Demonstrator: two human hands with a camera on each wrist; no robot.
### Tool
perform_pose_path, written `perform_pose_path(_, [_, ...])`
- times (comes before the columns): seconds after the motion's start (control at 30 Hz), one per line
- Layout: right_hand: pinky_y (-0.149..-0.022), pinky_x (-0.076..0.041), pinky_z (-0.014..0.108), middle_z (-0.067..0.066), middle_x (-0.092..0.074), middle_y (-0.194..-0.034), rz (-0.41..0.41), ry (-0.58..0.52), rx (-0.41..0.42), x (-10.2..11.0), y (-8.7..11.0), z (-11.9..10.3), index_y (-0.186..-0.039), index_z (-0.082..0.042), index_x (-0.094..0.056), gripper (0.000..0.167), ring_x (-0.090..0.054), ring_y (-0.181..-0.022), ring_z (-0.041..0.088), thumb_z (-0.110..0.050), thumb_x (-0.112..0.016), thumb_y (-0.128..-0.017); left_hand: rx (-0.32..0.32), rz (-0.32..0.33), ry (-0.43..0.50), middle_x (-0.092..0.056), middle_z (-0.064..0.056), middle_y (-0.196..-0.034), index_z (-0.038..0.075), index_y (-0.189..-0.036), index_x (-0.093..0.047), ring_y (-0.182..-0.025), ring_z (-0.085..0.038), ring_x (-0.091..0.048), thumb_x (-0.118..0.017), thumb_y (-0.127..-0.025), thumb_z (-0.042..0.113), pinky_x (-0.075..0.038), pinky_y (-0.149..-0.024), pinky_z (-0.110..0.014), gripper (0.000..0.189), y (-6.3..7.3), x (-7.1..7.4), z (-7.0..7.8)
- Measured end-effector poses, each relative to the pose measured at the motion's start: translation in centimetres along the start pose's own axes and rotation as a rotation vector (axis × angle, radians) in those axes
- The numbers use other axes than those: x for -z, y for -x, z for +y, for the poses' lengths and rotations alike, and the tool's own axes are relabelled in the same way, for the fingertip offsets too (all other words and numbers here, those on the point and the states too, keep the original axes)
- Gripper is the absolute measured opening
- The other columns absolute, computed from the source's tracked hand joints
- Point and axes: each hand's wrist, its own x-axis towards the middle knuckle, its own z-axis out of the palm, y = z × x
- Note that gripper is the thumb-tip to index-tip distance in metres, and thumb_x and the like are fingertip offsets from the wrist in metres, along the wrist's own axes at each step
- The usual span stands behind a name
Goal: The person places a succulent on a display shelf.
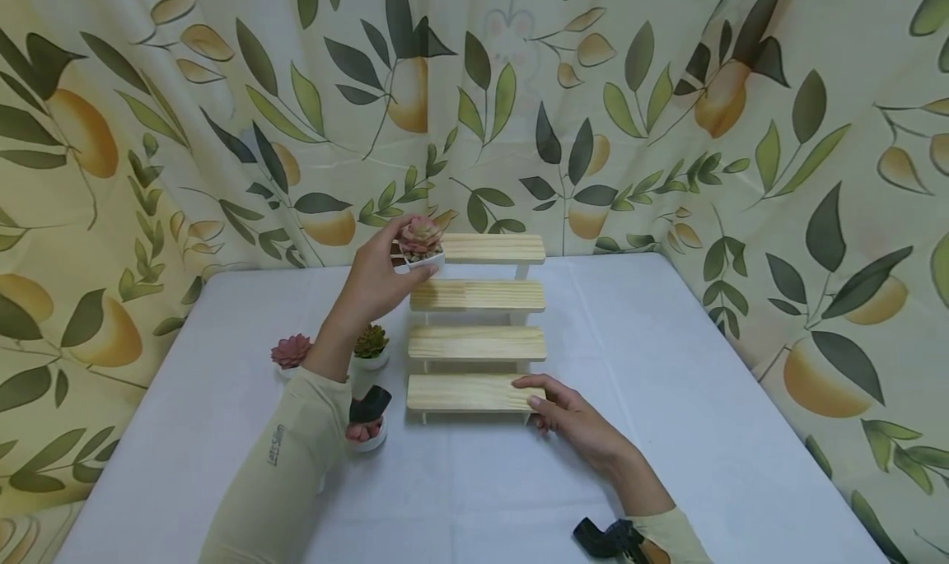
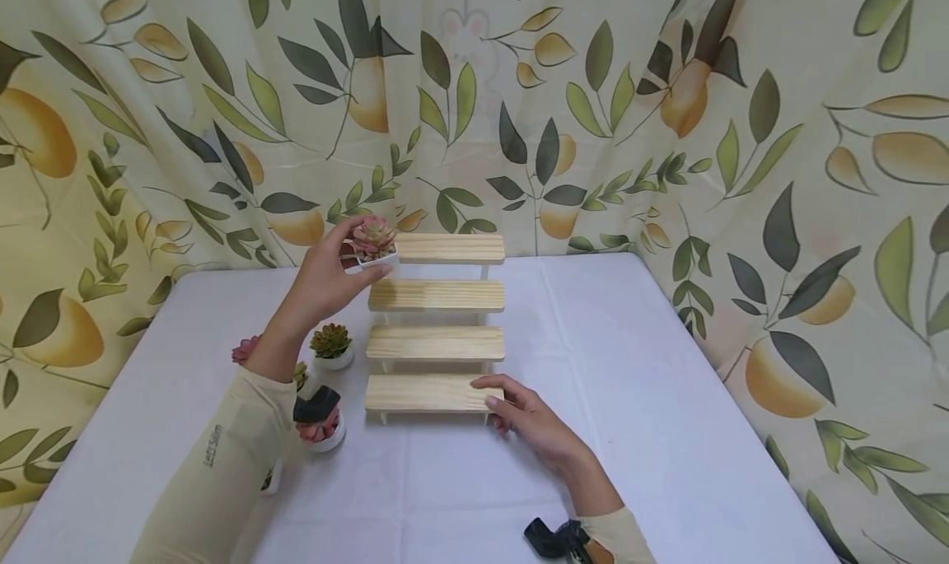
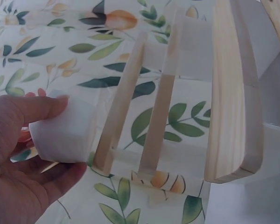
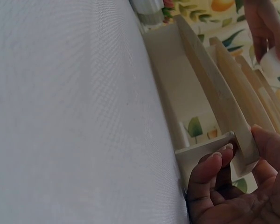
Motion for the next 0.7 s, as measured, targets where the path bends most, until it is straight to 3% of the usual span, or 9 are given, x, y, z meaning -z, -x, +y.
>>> perform_pose_path(0.23, [-0.071,-0.046,0.029,0.014,-0.049,-0.103,-0.004,0.004,0.004,0.0,-0.1,0.1,-0.145,-0.014,-0.056,0.039,-0.051,-0.086,0.025,-0.029,-0.054,-0.110,0.007,-0.012,-0.010,-0.059,-0.013,-0.132,0.010,-0.152,-0.045,-0.120,-0.027,-0.058,-0.080,-0.092,0.012,-0.052,-0.100,-0.039,0.069,-1.0,-0.2,0.0])
perform_pose_path(0.7, [-0.070,-0.046,0.029,0.012,-0.048,-0.100,-0.006,-0.004,0.010,0.0,0.0,0.2,-0.145,-0.014,-0.056,0.039,-0.051,-0.086,0.026,-0.029,-0.054,-0.110,-0.027,-0.052,-0.019,-0.055,-0.018,-0.139,0.008,-0.155,-0.041,-0.122,-0.032,-0.055,-0.078,-0.093,0.005,-0.050,-0.099,-0.052,0.072,-2.9,-0.6,-0.3])
